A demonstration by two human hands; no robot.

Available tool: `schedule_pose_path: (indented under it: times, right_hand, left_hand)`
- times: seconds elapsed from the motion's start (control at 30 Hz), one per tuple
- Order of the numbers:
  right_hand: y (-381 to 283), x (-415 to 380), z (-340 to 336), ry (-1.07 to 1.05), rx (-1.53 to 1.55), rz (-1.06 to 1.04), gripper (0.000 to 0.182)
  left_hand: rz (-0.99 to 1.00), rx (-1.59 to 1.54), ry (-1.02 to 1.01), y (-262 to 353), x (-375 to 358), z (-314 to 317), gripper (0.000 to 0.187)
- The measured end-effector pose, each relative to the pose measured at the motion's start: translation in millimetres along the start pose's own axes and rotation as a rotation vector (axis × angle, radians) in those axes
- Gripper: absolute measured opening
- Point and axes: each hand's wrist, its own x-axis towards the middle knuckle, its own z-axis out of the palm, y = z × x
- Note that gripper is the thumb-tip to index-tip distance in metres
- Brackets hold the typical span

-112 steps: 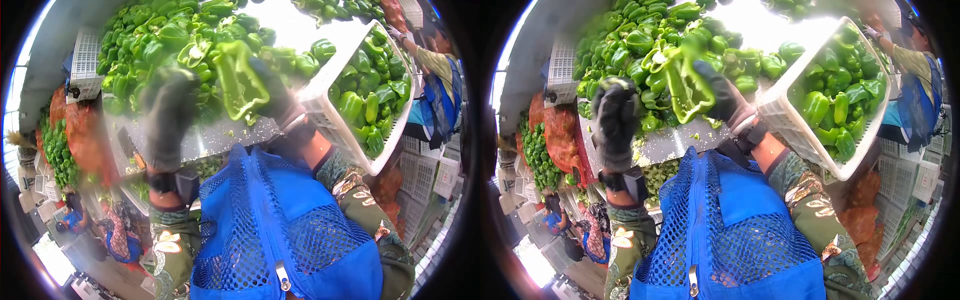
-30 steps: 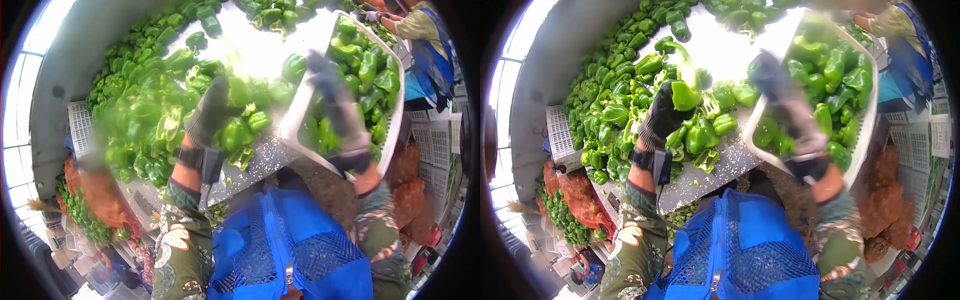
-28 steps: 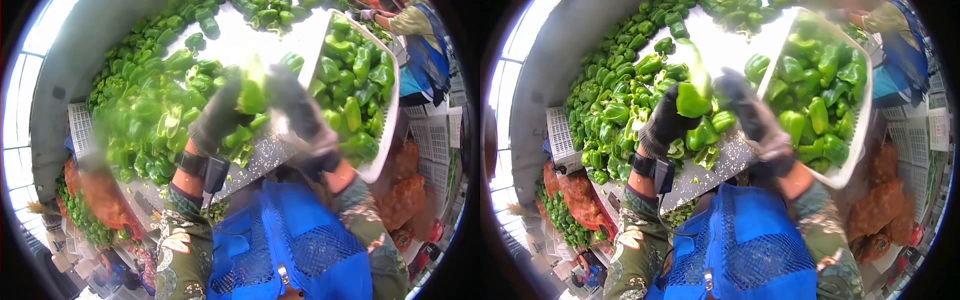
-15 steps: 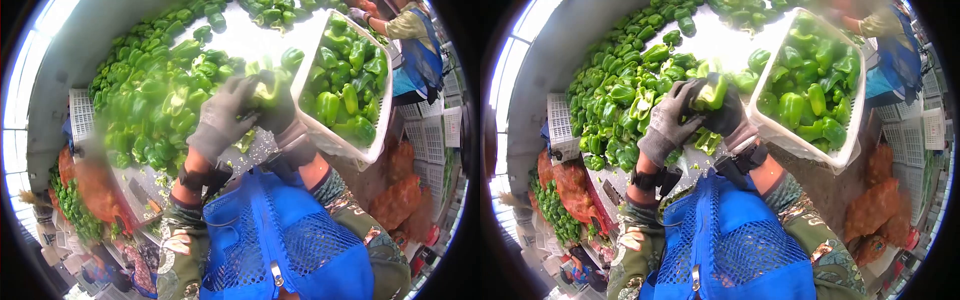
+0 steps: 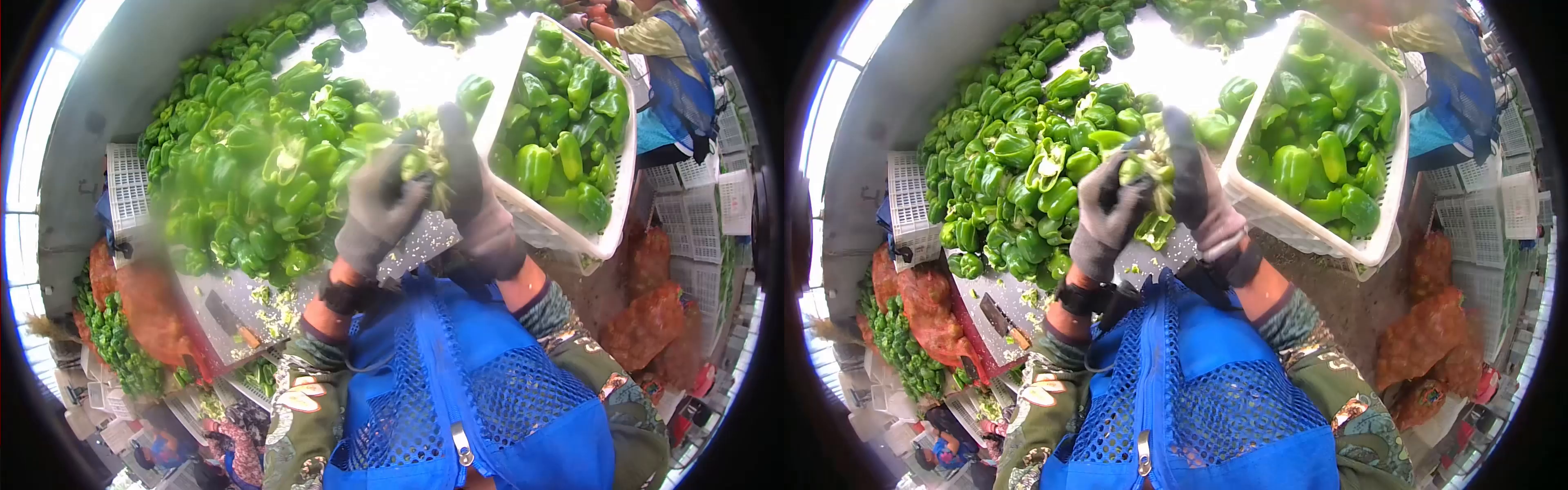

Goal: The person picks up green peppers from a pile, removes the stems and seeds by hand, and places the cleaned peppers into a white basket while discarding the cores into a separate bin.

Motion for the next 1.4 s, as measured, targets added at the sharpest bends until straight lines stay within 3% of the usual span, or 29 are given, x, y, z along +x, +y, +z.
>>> schedule_pose_path:
  times: [0.03, 0.13, 0.2, 0.23, 0.27, 0.3, 0.4, 0.43, 0.47, 0.5, 0.6, 0.63, 0.7, 0.73, 0.83, 0.87, 0.9, 0.93, 1.0, 1.03, 1.07, 1.1, 1.17, 1.2, 1.23, 1.3, 1.33, 1.37, 1.4]
  right_hand:
    - [-0.3, 0.6, 0.6, -0.007, 0.025, 0.007, 0.036]
    - [-1.6, 9.5, -6.5, -0.059, -0.112, -0.18, 0.038]
    - [7.1, 12.4, -4.6, -0.042, 0.323, 0.076, 0.044]
    - [9.4, 16.0, -3.8, -0.035, 0.543, 0.203, 0.047]
    - [8.7, 18.6, -6.5, -0.111, 1.069, 0.302, 0.053]
    - [6.6, 21.9, -8.8, -0.143, 1.574, 0.466, 0.059]
    - [-15.3, 24.1, -8.9, 0.012, 1.325, 0.5, 0.061]
    - [-10.4, 25.4, -10.7, -0.085, 1.42, 0.468, 0.059]
    - [-2.7, 26.8, -12.2, -0.189, 1.513, 0.441, 0.058]
    - [2.0, 28.3, -12.2, -0.303, 1.603, 0.411, 0.057]
    - [-10.2, 19.1, 1.1, -0.147, 0.366, 0.207, 0.048]
    - [-14.7, 19.4, 5.6, -0.173, 0.348, 0.225, 0.047]
    - [-3.1, 21.4, 9.2, -0.271, 0.348, 0.342, 0.045]
    - [10.2, 21.8, 10.1, -0.342, 0.364, 0.443, 0.045]
    - [22.8, 21.8, 18.3, -0.351, -0.125, -0.226, 0.046]
    - [16.6, 25.6, 24.5, -0.37, 0.184, 0.166, 0.047]
    - [8.8, 24.5, 28.4, -0.313, 0.242, 0.192, 0.048]
    - [1.1, 18.2, 32.1, -0.256, 0.302, 0.219, 0.049]
    - [15.7, 20.2, 33.6, -0.281, 0.953, 0.553, 0.056]
    - [18.9, 21.2, 30.9, -0.345, 1.401, 0.502, 0.058]
    - [22.3, 22.4, 28.3, -0.459, 1.835, 0.5, 0.059]
    - [12.8, 23.5, 23.9, -0.407, 1.723, 0.515, 0.058]
    - [-9.9, 24.5, 16.2, -0.254, 1.361, 0.592, 0.056]
    - [-16.1, 23.8, 14.3, -0.15, 1.113, 0.642, 0.055]
    - [-11.3, 24.0, 13.2, -0.214, 1.235, 0.612, 0.049]
    - [-2.2, 24.1, 15.8, -0.305, 1.355, 0.593, 0.04]
    - [-1.3, 23.5, 18.7, -0.329, 1.354, 0.606, 0.038]
    - [-6.0, 21.0, 23.0, -0.312, 1.228, 0.671, 0.039]
    - [-9.4, 16.7, 29.0, -0.302, 1.1, 0.738, 0.04]
  left_hand:
    - [0.024, 0.011, 0.021, 1.7, -0.9, 2.2, 0.039]
    - [-0.358, -0.3, 0.024, 2.0, 2.1, 6.0, 0.03]
    - [-0.611, -0.48, -0.092, 3.1, 8.7, -7.1, 0.024]
    - [-0.638, -0.643, 0.009, 10.6, 11.7, -8.1, 0.024]
    - [-0.128, -0.289, 0.04, -5.1, 14.5, -9.0, 0.025]
    - [0.026, -0.152, 0.071, -12.6, 13.1, -15.2, 0.026]
    - [0.002, -0.046, 0.12, -13.4, 7.8, -38.1, 0.032]
    - [-0.625, -0.659, 0.095, 16.8, 4.4, -38.8, 0.032]
    - [-0.702, -0.589, 0.125, 31.6, 8.5, -33.7, 0.032]
    - [-0.66, -0.504, 0.015, 34.3, 8.4, -33.8, 0.03]
    - [-0.495, -0.341, 0.06, 21.9, 12.6, -13.6, 0.03]
    - [-0.592, -0.25, 0.084, 18.2, 13.0, -13.0, 0.027]
    - [-0.823, -0.658, 0.096, 24.7, 12.4, -19.7, 0.016]
    - [-0.775, -0.596, 0.138, 23.9, 8.8, -19.8, 0.015]
    - [-0.617, -0.407, 0.226, 20.0, 1.2, -17.4, 0.013]
    - [-0.373, 0.02, 0.194, 19.7, -0.8, -17.4, 0.012]
    - [-0.119, 0.442, 0.158, 19.5, -2.7, -17.9, 0.012]
    - [-0.013, 0.424, 0.103, 19.5, -4.9, -21.7, 0.012]
    - [-0.102, 0.186, 0.307, 22.4, -17.9, -34.4, 0.012]
    - [-0.14, 0.063, 0.399, 25.6, -26.7, -43.6, 0.011]
    - [-0.402, -0.048, 0.39, 33.2, -41.3, -62.3, 0.014]
    - [-0.665, -0.159, 0.377, 41.5, -61.4, -87.0, 0.016]
    - [-0.736, -0.113, 0.307, 10.2, -135.9, -121.5, 0.029]
    - [-0.872, 0.254, 0.018, 1.0, -168.8, -133.9, 0.039]
    - [-0.979, 0.624, -0.276, -5.4, -194.7, -141.1, 0.049]
    - [-0.844, 0.959, -0.727, -13.9, -225.1, -144.2, 0.065]
    - [-0.754, 0.939, -0.503, -4.5, -214.1, -138.4, 0.063]
    - [-0.961, 0.51, -0.204, 17.7, -166.6, -130.1, 0.051]
    - [-0.68, 0.349, 0.088, 10.6, -155.0, -120.3, 0.042]
